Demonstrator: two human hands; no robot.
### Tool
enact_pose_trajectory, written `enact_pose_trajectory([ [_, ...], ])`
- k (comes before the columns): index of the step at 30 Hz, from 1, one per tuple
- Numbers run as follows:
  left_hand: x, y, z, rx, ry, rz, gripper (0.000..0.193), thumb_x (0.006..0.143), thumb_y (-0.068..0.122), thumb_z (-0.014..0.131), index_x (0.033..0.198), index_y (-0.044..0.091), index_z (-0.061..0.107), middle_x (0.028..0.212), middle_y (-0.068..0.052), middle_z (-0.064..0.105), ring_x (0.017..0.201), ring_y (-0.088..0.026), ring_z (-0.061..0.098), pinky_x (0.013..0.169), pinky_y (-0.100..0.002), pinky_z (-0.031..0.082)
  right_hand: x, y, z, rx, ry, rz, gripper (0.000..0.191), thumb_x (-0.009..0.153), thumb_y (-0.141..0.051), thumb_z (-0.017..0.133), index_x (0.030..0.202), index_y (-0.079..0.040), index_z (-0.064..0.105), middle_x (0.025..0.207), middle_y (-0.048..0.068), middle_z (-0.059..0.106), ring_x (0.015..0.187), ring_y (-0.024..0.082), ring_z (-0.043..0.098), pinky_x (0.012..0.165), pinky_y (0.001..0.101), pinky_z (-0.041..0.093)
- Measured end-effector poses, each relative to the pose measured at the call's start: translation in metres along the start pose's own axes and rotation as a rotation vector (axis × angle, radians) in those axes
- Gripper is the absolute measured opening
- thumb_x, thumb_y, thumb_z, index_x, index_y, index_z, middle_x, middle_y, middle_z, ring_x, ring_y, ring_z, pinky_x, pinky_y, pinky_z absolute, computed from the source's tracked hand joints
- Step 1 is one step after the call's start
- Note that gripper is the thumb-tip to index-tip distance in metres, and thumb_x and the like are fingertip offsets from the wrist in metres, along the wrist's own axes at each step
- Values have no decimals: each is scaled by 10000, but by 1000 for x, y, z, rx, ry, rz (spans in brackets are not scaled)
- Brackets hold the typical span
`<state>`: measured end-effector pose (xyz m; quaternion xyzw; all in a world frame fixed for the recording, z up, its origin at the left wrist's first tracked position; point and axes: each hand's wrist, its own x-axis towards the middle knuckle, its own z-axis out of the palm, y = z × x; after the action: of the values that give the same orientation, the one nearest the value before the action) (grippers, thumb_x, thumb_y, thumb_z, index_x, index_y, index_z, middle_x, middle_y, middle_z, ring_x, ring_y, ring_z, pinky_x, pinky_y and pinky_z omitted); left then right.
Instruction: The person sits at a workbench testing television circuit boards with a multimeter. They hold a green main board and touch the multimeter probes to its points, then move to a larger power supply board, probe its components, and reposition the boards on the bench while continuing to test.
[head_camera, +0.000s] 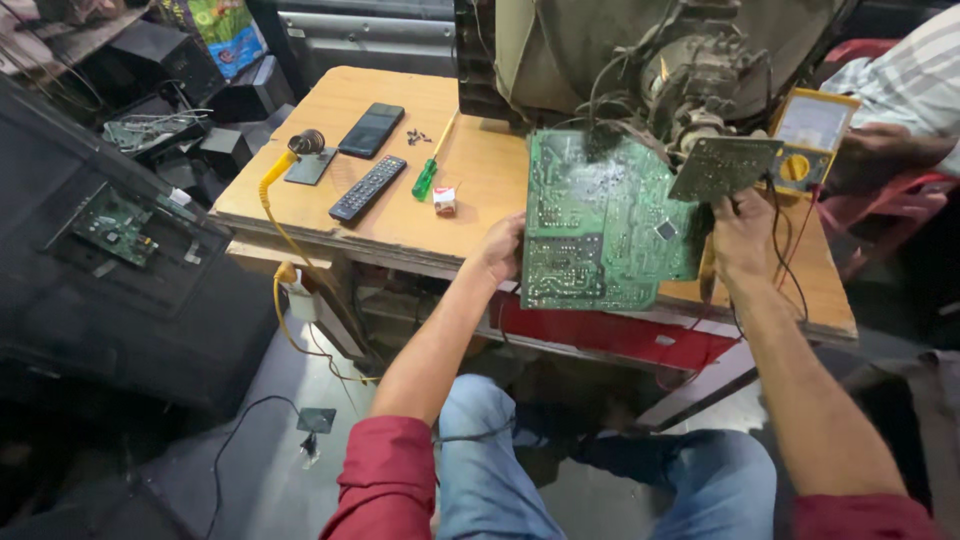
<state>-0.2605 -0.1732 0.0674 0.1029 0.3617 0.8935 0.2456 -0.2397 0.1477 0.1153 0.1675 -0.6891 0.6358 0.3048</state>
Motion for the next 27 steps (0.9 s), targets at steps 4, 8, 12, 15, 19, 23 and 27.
enact_pose_trajectory([
  [4,4,6,-3,68,-19,9,270,1046,50,493,1264,7,647,1110,-150,737,940,-250,746,824,-418,630,3,4,11,110,80,81,64,1062,-67,704,1107,-22,707,1073,-21,711,950,60,612,849,231,486],
  [8,10,7,-4,166,48,-18,300,1009,5,458,1222,11,669,1075,-147,744,910,-248,754,801,-425,639,-1,10,15,124,124,43,73,1052,-54,724,1116,-23,708,1093,-18,709,985,64,612,890,235,486],
  [12,19,-1,-4,166,127,16,247,1036,51,474,1163,-7,678,1001,-141,733,847,-254,732,751,-438,639,-3,15,17,0,206,18,40,1055,-22,716,1092,-13,705,1061,-19,692,957,65,591,868,233,466],
  [15,19,-4,-4,191,254,82,271,1052,143,467,1158,8,678,972,-101,733,808,-196,719,695,-370,625,-8,17,16,132,163,25,76,1082,-5,640,1092,-12,715,1074,-11,709,977,75,612,891,230,472],
  [19,9,-5,-4,10,225,275,427,1104,389,426,1175,50,676,942,-56,707,743,-129,657,605,-283,531,-11,10,14,86,155,36,75,1080,9,625,1115,-9,689,1064,-31,683,953,57,566,849,217,440],
  [23,0,-13,3,131,175,404,474,1111,456,444,1159,68,711,848,2,660,650,-83,548,509,-239,412,-10,1,15,59,142,19,94,1067,19,610,1120,1,685,1056,-32,685,947,54,573,845,217,448],
  [27,-6,-19,12,299,299,399,494,1107,477,490,1023,44,711,780,3,639,647,-107,525,538,-272,413,-13,-7,14,-55,184,-2,86,1066,3,625,1122,3,690,1027,-31,670,933,64,565,817,235,444],
])
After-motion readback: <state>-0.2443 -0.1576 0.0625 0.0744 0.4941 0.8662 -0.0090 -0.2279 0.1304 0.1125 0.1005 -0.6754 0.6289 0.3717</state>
